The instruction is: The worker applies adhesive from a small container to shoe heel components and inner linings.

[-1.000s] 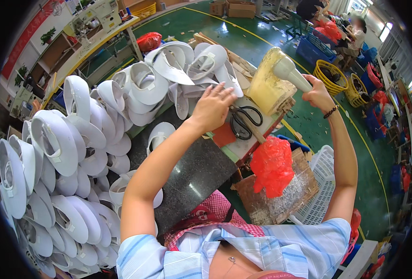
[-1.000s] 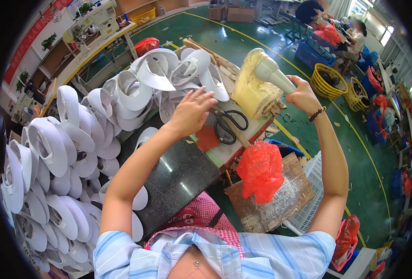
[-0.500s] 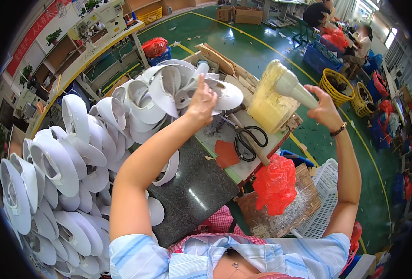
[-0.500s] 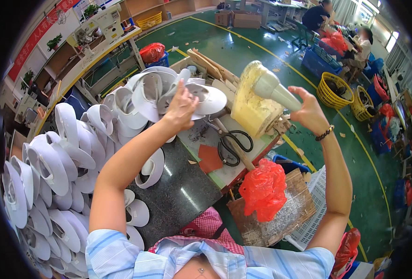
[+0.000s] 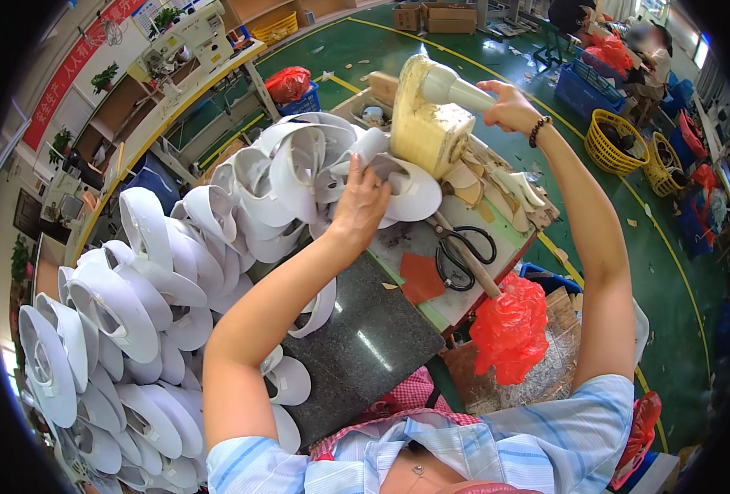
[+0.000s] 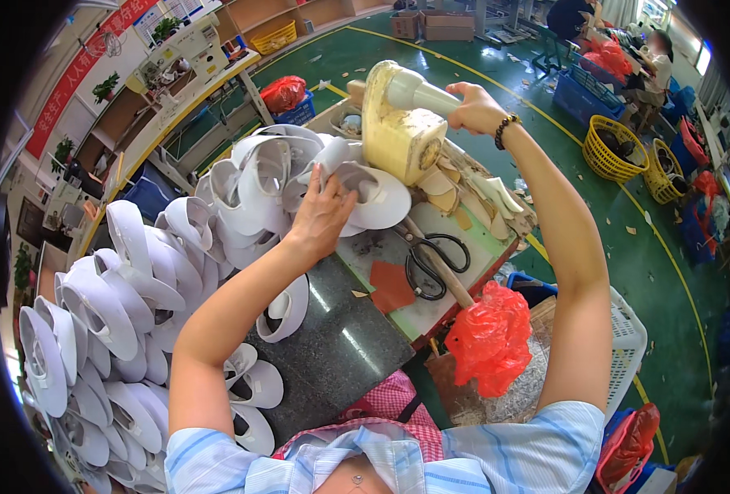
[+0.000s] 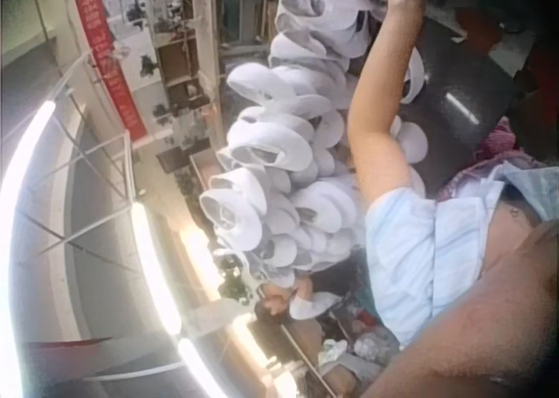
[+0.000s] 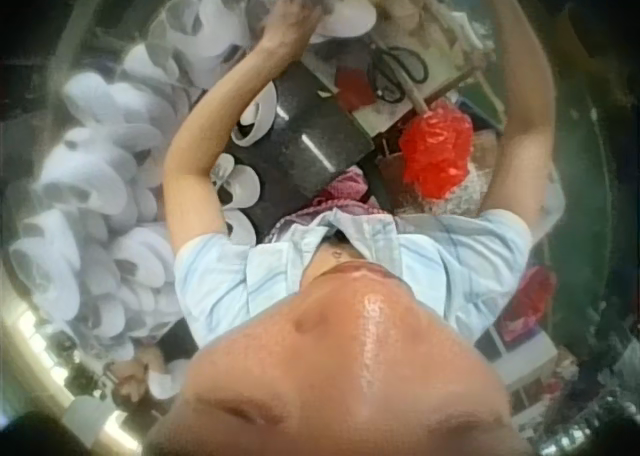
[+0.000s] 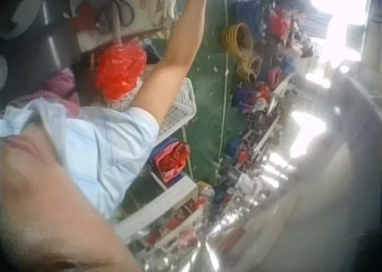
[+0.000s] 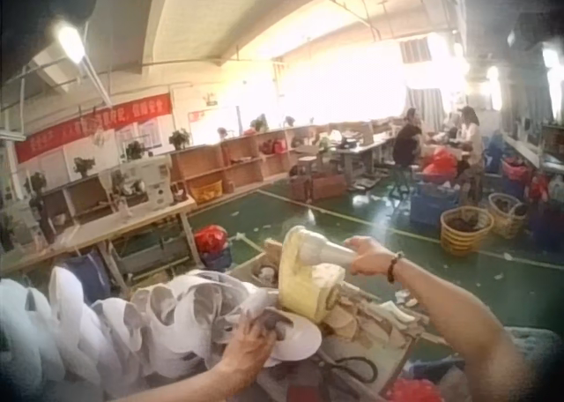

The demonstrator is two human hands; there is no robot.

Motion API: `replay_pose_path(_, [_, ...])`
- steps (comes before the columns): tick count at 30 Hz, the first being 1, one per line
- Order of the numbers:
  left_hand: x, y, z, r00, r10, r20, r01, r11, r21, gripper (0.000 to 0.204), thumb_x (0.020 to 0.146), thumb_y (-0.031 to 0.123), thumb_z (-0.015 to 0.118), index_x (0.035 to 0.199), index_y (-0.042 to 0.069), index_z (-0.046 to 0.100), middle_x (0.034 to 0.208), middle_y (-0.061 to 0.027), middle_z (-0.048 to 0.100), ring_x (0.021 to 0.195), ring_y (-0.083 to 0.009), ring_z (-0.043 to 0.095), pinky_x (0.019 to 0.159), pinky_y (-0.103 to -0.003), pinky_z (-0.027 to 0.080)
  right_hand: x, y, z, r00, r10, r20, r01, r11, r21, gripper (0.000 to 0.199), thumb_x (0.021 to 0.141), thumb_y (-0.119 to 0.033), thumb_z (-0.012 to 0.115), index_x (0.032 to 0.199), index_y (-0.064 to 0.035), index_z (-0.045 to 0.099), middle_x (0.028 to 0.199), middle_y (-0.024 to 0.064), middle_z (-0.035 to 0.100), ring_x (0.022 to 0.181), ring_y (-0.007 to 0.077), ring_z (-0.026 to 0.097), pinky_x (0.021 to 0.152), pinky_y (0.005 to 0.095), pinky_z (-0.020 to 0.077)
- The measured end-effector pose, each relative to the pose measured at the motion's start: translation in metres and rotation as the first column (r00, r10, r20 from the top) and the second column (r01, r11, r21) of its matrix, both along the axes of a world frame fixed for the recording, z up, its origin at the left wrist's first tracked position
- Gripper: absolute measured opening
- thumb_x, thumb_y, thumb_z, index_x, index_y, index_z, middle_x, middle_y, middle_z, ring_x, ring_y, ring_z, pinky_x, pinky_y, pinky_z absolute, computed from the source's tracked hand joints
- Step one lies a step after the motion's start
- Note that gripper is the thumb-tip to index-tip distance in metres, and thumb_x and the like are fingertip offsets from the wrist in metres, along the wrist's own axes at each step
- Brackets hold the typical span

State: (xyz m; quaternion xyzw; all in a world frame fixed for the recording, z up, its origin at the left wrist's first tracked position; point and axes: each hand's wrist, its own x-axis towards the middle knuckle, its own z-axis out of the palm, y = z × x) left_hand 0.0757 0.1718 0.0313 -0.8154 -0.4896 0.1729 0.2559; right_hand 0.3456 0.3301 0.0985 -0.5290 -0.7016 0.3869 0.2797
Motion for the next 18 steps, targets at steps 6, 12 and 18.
replay_pose_path(6, [0.005, 0.028, -0.009, 0.935, -0.114, 0.335, 0.117, 0.993, 0.011, 0.095, 0.059, 0.032, 0.08, 0.141, 0.015, 0.035, 0.136, -0.0145, 0.044, 0.134, -0.0312, 0.031, 0.11, -0.06, 0.016, -0.031, 0.03, -0.026, 0.905, -0.038, 0.424, -0.103, 0.947, 0.305, 0.079, 0.066, -0.033, 0.073, 0.133, -0.0027, 0.044, 0.103, 0.0179, 0.064, 0.083, 0.018, 0.066, 0.064, 0.031, 0.0525])
replay_pose_path(12, [0.011, 0.016, 0.001, 0.574, -0.26, 0.777, 0.237, 0.96, 0.146, 0.081, 0.068, 0.027, 0.074, 0.14, 0.02, 0.038, 0.142, -0.007, 0.042, 0.137, -0.0315, 0.028, 0.107, -0.062, 0.02, -0.014, -0.008, -0.021, 0.713, -0.27, -0.647, 0.071, 0.946, -0.317, 0.082, 0.077, -0.061, 0.063, 0.129, -0.0028, 0.038, 0.111, 0.0159, 0.055, 0.086, 0.0241, 0.062, 0.067, 0.0327, 0.053])
replay_pose_path(18, [0.073, -0.022, 0.004, -0.138, -0.136, 0.981, 0.369, 0.912, 0.179, 0.068, 0.075, 0.027, 0.07, 0.136, 0.017, 0.042, 0.141, -0.0122, 0.041, 0.138, -0.0313, 0.028, 0.107, -0.063, 0.019, 0.019, -0.071, -0.076, 0.367, -0.278, -0.888, -0.125, 0.931, -0.344, 0.03, 0.087, -0.032, 0.063, 0.088, -0.0026, 0.059, 0.097, 0.0167, 0.065, 0.088, 0.0303, 0.063, 0.07, 0.0379, 0.0543])
